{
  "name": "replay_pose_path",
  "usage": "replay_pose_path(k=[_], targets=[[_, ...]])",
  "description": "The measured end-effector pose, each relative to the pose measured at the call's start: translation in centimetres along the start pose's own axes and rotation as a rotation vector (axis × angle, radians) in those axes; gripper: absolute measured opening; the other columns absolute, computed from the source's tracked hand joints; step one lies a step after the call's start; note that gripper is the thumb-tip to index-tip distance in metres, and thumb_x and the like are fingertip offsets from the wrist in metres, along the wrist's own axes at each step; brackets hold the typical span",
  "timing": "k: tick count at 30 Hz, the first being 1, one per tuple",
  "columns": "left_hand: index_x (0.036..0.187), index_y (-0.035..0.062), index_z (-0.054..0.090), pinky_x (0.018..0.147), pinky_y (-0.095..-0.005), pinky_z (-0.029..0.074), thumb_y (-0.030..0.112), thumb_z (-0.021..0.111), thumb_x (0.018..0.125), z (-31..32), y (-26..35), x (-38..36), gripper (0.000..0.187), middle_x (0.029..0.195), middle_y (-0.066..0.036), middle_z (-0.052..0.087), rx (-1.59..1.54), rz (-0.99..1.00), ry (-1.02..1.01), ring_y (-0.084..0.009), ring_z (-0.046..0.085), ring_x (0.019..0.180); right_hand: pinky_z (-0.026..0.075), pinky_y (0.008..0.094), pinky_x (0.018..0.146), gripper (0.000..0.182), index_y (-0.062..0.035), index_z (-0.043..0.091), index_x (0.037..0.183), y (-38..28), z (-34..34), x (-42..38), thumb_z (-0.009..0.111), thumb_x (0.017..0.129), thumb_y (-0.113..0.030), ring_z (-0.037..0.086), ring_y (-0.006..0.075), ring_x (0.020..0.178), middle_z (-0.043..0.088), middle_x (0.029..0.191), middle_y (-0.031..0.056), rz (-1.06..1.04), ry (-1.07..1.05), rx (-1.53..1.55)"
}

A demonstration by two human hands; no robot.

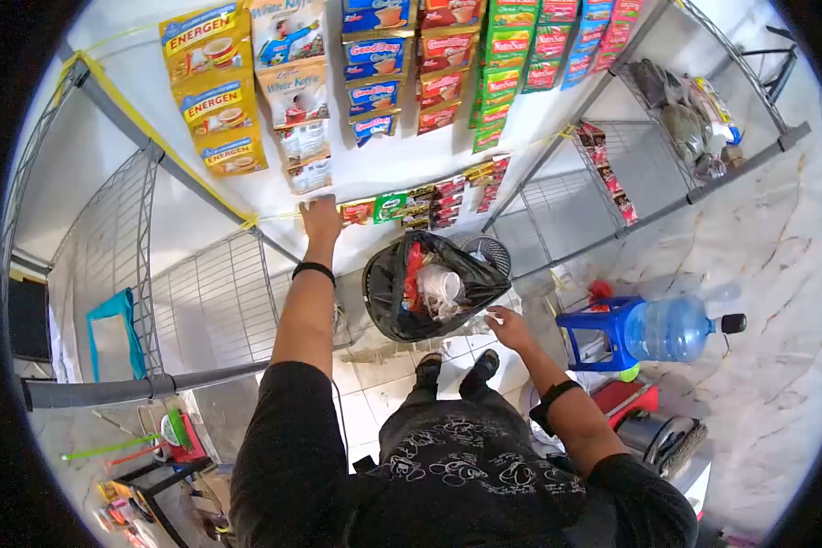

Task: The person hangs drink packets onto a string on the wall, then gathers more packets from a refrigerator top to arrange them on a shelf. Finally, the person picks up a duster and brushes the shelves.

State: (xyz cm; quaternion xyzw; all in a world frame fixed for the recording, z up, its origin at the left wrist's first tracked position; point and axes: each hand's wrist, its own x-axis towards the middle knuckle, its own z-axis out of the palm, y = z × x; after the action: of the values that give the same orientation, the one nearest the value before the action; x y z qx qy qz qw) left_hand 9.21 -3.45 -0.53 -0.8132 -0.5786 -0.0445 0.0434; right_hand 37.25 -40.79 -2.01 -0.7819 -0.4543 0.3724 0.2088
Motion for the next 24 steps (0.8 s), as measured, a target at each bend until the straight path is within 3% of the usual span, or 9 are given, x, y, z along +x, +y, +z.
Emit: replay_pose_path(k=[3, 5, 6, 10, 11, 12, 15, 17, 24], targets=[[0.112, 0.0109, 0.058, 0.097, -0.0546, 0.032, 0.023, 0.061, 0.079, -0.5, 2.5, -2.1, 0.036, 0.113, -0.011, 0.059, -0.172, -0.030, 0.253, -0.0256, 0.054, 0.110, 0.049, 0.0394, 0.079, 0.038, -0.0071, 0.059, 0.115, -1.3, -0.3, 0.2, 0.060, 0.085, -0.031, 0.063, 0.0331, 0.089, 0.064, 0.101, 0.0201, -0.019, 0.055, 0.062], [0.117, 0.0085, 0.056, 0.096, -0.0496, 0.036, 0.022, 0.063, 0.078, -1.8, 5.9, -5.2, 0.042, 0.117, -0.013, 0.057, -0.394, -0.062, 0.064, -0.0298, 0.052, 0.111, 0.048, 0.0392, 0.080, 0.039, -0.0042, 0.059, 0.114, -1.5, 0.0, 1.0, 0.061, 0.084, -0.029, 0.062, 0.0330, 0.091, 0.064, 0.101, 0.0197, -0.156, 0.125, 0.193], [0.117, 0.0050, 0.056, 0.093, -0.0424, 0.042, 0.018, 0.063, 0.079, 0.6, 7.9, -7.8, 0.041, 0.112, -0.016, 0.060, -0.808, 0.007, 0.314, -0.0332, 0.056, 0.106, 0.049, 0.0375, 0.080, 0.038, -0.0033, 0.058, 0.115, -2.0, 0.3, 1.6, 0.062, 0.084, -0.026, 0.063, 0.0302, 0.093, 0.064, 0.103, 0.0185, -0.185, 0.106, 0.175], [0.111, 0.0074, 0.053, 0.064, -0.0308, 0.049, 0.036, 0.061, 0.087, 1.5, 16.3, -16.2, 0.038, 0.102, -0.010, 0.062, -1.924, -0.606, -0.849, -0.0173, 0.060, 0.080, 0.048, 0.0402, 0.081, 0.035, -0.0007, 0.057, 0.112, -6.7, 0.0, 1.3, 0.062, 0.082, -0.020, 0.062, 0.0320, 0.093, 0.063, 0.103, 0.0178, -0.361, 0.153, 0.206], [0.117, 0.0110, 0.052, 0.076, -0.0311, 0.048, 0.034, 0.050, 0.094, 2.2, 17.1, -17.2, 0.033, 0.106, -0.008, 0.060, -2.034, -0.470, -1.161, -0.0179, 0.058, 0.093, 0.047, 0.0418, 0.083, 0.034, -0.0008, 0.058, 0.110, -9.0, -1.3, 0.3, 0.061, 0.081, -0.018, 0.061, 0.0338, 0.093, 0.063, 0.102, 0.0178, -0.424, 0.141, 0.185], [0.127, 0.0105, 0.046, 0.093, -0.0390, 0.043, 0.047, 0.042, 0.093, 5.1, 18.6, -19.0, 0.050, 0.126, -0.015, 0.050, -2.135, -0.316, -1.093, -0.0249, 0.051, 0.113, 0.046, 0.0423, 0.087, 0.035, -0.0023, 0.058, 0.111, -9.5, -0.7, 0.4, 0.060, 0.082, -0.021, 0.058, 0.0346, 0.100, 0.061, 0.108, 0.0182, -0.488, 0.196, 0.130], [0.129, 0.0104, 0.044, 0.096, -0.0401, 0.039, 0.049, 0.041, 0.093, 1.8, 22.0, -20.6, 0.054, 0.129, -0.016, 0.047, -2.324, -0.189, -1.300, -0.0263, 0.048, 0.116, 0.037, 0.0448, 0.099, 0.037, -0.0034, 0.058, 0.114, -11.2, -0.8, -2.3, 0.055, 0.086, -0.027, 0.048, 0.0344, 0.117, 0.055, 0.121, 0.0176, -0.506, 0.232, 0.023], [0.131, 0.0103, 0.043, 0.098, -0.0408, 0.037, 0.051, 0.040, 0.092, -0.8, 23.7, -21.5, 0.056, 0.132, -0.017, 0.044, -2.343, -0.101, -1.431, -0.0272, 0.045, 0.119, 0.030, 0.0464, 0.105, 0.041, -0.0025, 0.057, 0.116, -9.0, 1.5, -2.1, 0.050, 0.088, -0.032, 0.042, 0.0345, 0.124, 0.052, 0.126, 0.0180, -0.555, 0.568, 0.018], [0.135, 0.0101, 0.038, 0.106, -0.0434, 0.028, 0.058, 0.037, 0.090, -4.7, 30.4, -26.4, 0.066, 0.140, -0.019, 0.036, -2.221, 0.388, -1.867, -0.0303, 0.037, 0.127, 0.021, 0.0479, 0.108, 0.063, -0.0052, 0.036, 0.137, -2.1, 0.2, -10.1, 0.046, 0.089, -0.044, 0.031, 0.0376, 0.131, 0.033, 0.142, 0.0208, -0.507, 0.635, 0.013]])
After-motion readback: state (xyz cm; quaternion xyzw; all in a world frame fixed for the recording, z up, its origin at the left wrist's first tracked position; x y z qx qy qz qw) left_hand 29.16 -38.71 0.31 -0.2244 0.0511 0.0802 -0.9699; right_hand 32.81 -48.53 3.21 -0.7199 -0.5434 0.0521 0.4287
